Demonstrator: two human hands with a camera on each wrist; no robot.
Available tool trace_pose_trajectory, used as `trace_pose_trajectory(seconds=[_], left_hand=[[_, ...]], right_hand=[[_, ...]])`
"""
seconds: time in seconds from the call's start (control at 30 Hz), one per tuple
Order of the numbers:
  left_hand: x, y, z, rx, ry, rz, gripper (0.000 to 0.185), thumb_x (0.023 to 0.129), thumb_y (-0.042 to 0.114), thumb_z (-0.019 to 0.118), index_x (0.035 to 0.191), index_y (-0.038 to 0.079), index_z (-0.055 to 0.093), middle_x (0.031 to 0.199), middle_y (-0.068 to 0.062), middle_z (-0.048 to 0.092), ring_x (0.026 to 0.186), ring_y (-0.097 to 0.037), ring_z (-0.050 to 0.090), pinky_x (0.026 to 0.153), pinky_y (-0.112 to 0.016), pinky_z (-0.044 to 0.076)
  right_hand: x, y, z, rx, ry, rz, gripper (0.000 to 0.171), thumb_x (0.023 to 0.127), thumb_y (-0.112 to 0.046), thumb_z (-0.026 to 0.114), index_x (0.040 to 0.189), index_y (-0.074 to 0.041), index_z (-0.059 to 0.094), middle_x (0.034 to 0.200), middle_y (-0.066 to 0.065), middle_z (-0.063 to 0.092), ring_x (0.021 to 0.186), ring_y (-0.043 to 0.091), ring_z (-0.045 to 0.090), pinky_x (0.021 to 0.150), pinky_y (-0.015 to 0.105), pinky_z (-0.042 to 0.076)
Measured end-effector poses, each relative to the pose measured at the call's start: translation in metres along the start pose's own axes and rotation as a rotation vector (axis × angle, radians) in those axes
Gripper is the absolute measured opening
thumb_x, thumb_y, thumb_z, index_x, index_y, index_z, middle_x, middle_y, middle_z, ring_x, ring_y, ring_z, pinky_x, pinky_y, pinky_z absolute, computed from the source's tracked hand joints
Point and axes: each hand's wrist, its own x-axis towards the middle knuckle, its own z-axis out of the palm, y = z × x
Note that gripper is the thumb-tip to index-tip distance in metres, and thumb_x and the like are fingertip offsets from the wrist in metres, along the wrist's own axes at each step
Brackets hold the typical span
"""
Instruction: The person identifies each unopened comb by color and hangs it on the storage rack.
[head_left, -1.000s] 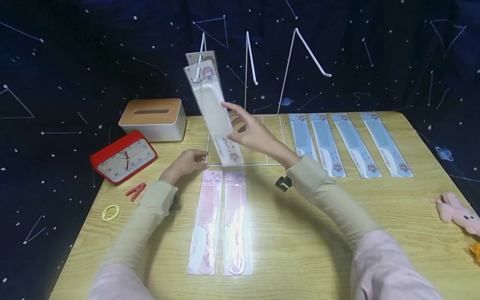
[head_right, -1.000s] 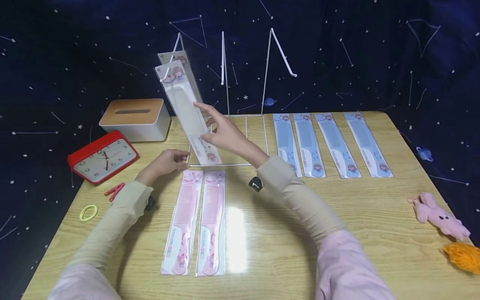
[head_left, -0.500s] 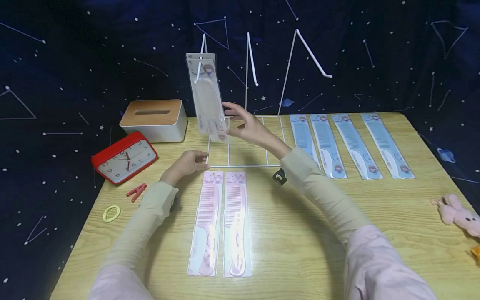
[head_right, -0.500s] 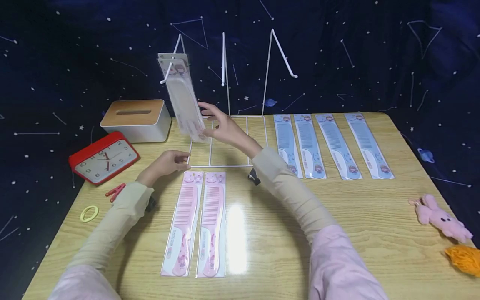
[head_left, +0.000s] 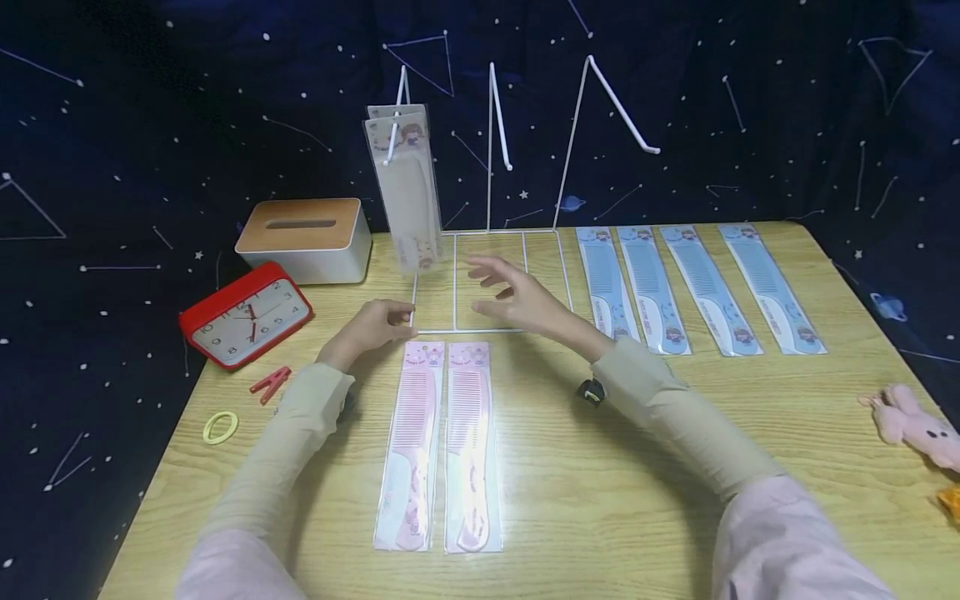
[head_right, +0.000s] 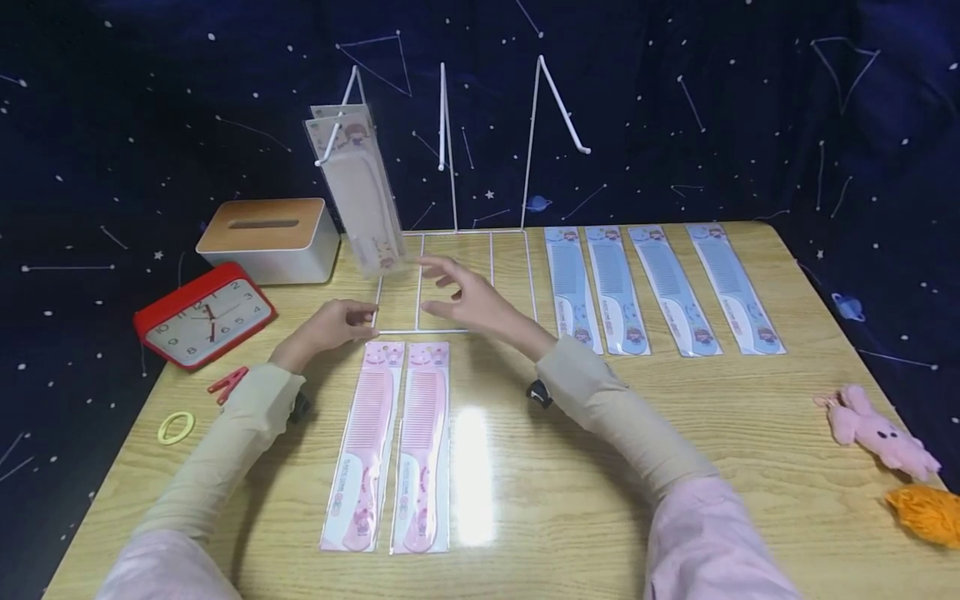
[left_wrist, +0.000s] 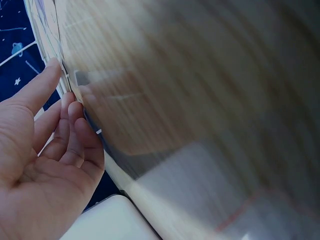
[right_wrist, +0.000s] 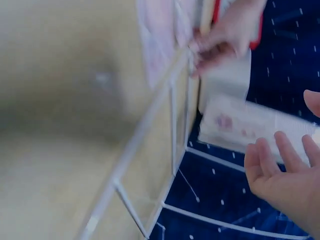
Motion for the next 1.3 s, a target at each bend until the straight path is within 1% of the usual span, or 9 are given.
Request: trace_pose_trajectory(seconds=[0.17,0.27,0.43,0.5,0.57,0.67,0.87,1.03,1.3], left_hand=[[-0.002,0.001,-0.001,-0.002,-0.004,-0.004,0.053,0.087,0.016,0.069,0.133,-0.004,0.05,0.117,-0.019,0.061,0.112,-0.032,0.056,0.097,-0.042,0.046],[-0.003,0.002,-0.001,-0.005,-0.004,-0.008,0.053,0.087,0.015,0.069,0.133,-0.004,0.051,0.117,-0.019,0.062,0.111,-0.032,0.056,0.097,-0.042,0.046],[-0.003,0.002,-0.001,-0.012,-0.01,-0.009,0.053,0.087,0.015,0.069,0.134,-0.004,0.05,0.118,-0.019,0.061,0.112,-0.032,0.055,0.097,-0.041,0.046],[-0.004,0.002,-0.001,-0.016,-0.014,-0.012,0.053,0.087,0.015,0.068,0.134,-0.004,0.049,0.118,-0.019,0.06,0.112,-0.032,0.055,0.096,-0.041,0.047],[-0.004,0.002,-0.001,-0.016,-0.016,-0.011,0.053,0.088,0.015,0.068,0.134,-0.004,0.049,0.118,-0.019,0.06,0.112,-0.032,0.055,0.097,-0.042,0.046],[-0.004,0.002,0.0,-0.014,-0.013,-0.007,0.053,0.088,0.014,0.067,0.134,-0.005,0.049,0.118,-0.02,0.06,0.11,-0.031,0.055,0.096,-0.041,0.047],[-0.003,0.003,0.0,-0.007,0.004,0.011,0.053,0.088,0.014,0.068,0.133,-0.006,0.05,0.119,-0.021,0.061,0.11,-0.032,0.056,0.096,-0.042,0.046],[-0.003,0.004,0.0,0.004,0.01,0.022,0.052,0.087,0.014,0.068,0.132,-0.006,0.05,0.117,-0.022,0.062,0.11,-0.033,0.056,0.099,-0.043,0.044],[0.0,0.001,0.0,-0.005,0.003,0.015,0.052,0.087,0.013,0.068,0.133,-0.005,0.05,0.117,-0.02,0.061,0.11,-0.032,0.056,0.099,-0.043,0.044]], right_hand=[[-0.035,0.009,0.02,-0.038,-0.051,0.046,0.059,0.087,-0.015,0.068,0.14,-0.01,0.043,0.132,0.019,0.052,0.118,0.037,0.049,0.098,0.05,0.043],[-0.054,0.014,0.031,-0.108,-0.095,0.088,0.06,0.087,-0.021,0.069,0.14,-0.01,0.044,0.135,0.017,0.051,0.119,0.036,0.049,0.098,0.05,0.043],[-0.078,0.015,0.047,-0.254,-0.19,0.141,0.068,0.088,-0.036,0.066,0.143,-0.005,0.039,0.142,0.017,0.044,0.13,0.036,0.04,0.109,0.053,0.029],[-0.084,0.013,0.055,-0.323,-0.224,0.174,0.073,0.088,-0.043,0.064,0.144,-0.005,0.037,0.142,0.019,0.043,0.132,0.037,0.035,0.11,0.055,0.025],[-0.089,0.01,0.062,-0.387,-0.243,0.198,0.075,0.087,-0.048,0.063,0.144,-0.006,0.037,0.141,0.021,0.042,0.13,0.039,0.035,0.107,0.056,0.027],[-0.091,0.007,0.073,-0.486,-0.265,0.231,0.079,0.084,-0.056,0.062,0.146,-0.015,0.037,0.141,0.024,0.039,0.127,0.039,0.035,0.102,0.055,0.031],[-0.091,0.003,0.08,-0.555,-0.323,0.241,0.077,0.082,-0.062,0.059,0.146,-0.025,0.038,0.147,0.027,0.027,0.131,0.04,0.026,0.104,0.057,0.025],[-0.091,0.006,0.076,-0.597,-0.33,0.241,0.076,0.081,-0.065,0.058,0.143,-0.024,0.044,0.149,0.024,0.027,0.132,0.039,0.027,0.105,0.056,0.026],[-0.101,0.013,0.063,-0.626,-0.302,0.225,0.074,0.075,-0.063,0.067,0.132,-0.018,0.054,0.149,0.022,0.029,0.133,0.042,0.027,0.102,0.061,0.028]])
